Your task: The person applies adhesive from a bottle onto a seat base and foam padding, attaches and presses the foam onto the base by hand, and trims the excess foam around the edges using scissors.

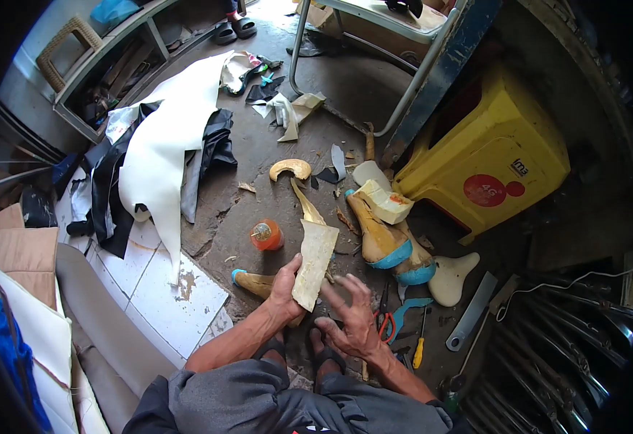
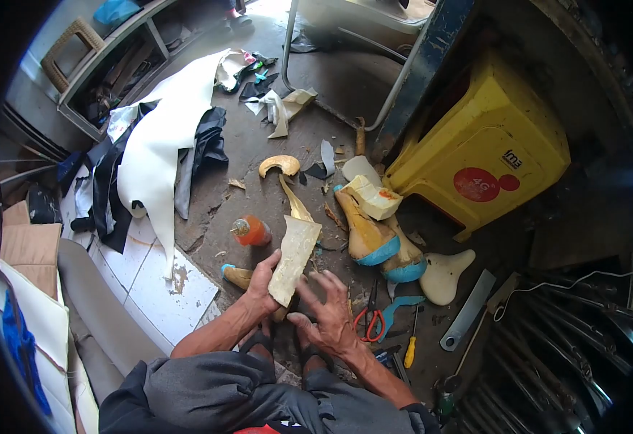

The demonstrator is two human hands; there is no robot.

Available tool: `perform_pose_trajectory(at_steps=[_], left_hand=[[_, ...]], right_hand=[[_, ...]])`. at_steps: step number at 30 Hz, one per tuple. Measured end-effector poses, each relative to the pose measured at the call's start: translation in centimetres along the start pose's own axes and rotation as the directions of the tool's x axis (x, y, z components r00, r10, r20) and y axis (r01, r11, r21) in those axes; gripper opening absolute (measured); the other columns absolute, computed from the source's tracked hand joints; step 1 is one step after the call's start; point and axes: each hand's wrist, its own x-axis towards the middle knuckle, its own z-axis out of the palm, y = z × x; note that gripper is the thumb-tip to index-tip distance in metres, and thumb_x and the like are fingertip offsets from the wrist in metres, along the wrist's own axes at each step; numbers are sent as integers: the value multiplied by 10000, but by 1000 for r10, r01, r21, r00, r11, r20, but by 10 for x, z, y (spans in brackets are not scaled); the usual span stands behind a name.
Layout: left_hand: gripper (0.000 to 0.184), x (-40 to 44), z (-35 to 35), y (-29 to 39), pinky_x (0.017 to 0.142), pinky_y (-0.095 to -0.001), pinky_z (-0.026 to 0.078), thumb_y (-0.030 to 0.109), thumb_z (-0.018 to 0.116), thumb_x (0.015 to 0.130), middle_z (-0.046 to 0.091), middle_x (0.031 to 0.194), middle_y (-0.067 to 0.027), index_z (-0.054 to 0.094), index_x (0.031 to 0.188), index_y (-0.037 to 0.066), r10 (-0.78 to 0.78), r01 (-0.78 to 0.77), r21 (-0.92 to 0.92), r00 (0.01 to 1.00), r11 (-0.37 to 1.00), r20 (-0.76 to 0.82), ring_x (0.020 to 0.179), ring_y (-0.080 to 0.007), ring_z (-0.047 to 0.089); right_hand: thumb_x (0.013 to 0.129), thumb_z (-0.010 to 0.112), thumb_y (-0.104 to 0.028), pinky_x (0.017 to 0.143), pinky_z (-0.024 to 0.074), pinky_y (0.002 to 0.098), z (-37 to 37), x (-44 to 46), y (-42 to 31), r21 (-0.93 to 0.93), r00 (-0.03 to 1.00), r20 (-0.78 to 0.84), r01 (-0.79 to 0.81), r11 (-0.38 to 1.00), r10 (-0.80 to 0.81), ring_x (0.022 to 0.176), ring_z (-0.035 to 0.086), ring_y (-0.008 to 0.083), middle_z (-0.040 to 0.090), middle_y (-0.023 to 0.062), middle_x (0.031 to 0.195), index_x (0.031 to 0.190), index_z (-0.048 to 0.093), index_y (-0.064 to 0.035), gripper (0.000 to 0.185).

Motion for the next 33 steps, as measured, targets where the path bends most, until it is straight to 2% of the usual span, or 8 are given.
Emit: perform_pose_trajectory(at_steps=[6,12,14,16,18,26,31,33], left_hand=[[468,-6,5,-5,791,-420,621,406,378,1107,708,1139,-115,560,1346,47,-53,53,-30,999,998,7,889,-260,718],[466,1,-13,3,845,-440,623,388,365,1107,695,1206,-137,550,1368,49,-72,71,12,984,997,164,984,-267,714],[461,3,-17,2,896,-459,615,366,356,1110,679,1229,-146,526,1394,45,-56,54,15,979,998,197,1017,-274,707],[460,-2,0,-4,905,-461,613,353,345,1114,663,1251,-148,495,1413,39,45,-44,95,999,995,-7,1025,-282,706],[422,-4,4,-6,971,-457,582,295,376,1112,631,1306,-137,458,1436,37,76,-79,126,997,989,29,1109,-278,675],[474,-6,-1,-6,988,-386,514,202,458,1088,604,1309,-114,360,1545,125,110,-100,283,994,954,-20,1136,-223,611],[461,-16,-20,3,875,-377,549,202,513,1059,634,1189,-118,411,1497,102,127,-50,361,973,931,-193,997,-213,636],[482,-26,-13,5,860,-338,538,217,547,1049,631,1150,-89,412,1493,86,149,-63,383,969,922,-198,950,-174,621]], right_hand=[[929,708,-433,1159,320,544,-2,7,1,-233,998,67,5,972,11,1416,336,446,470,198,1470,1286,709,-162,448],[943,706,-349,1127,378,516,0,8,11,-19,987,-17,157,987,-157,1339,467,410,535,191,1404,1333,667,-118,455],[975,685,-304,1064,453,473,4,13,19,128,916,-151,-354,926,371,1271,543,373,559,197,1367,1388,608,-69,481],[1010,654,-287,963,521,402,12,4,33,115,911,-114,-383,916,396,1143,636,293,616,184,1283,1488,479,-35,568],[1027,640,-291,903,542,356,15,-2,35,620,771,239,-589,519,590,1035,674,211,649,130,1201,1544,381,-32,634],[993,701,-259,656,429,209,26,-16,58,748,731,199,-544,380,653,767,530,45,674,-12,975,1589,314,-53,740],[1027,582,-404,864,531,471,25,-35,96,1,650,25,-760,650,759,990,704,366,746,178,1015,1531,371,18,690],[1023,585,-393,862,531,480,31,-52,102,-12,683,-27,-730,683,729,998,701,387,735,204,1058,1526,383,14,679]])
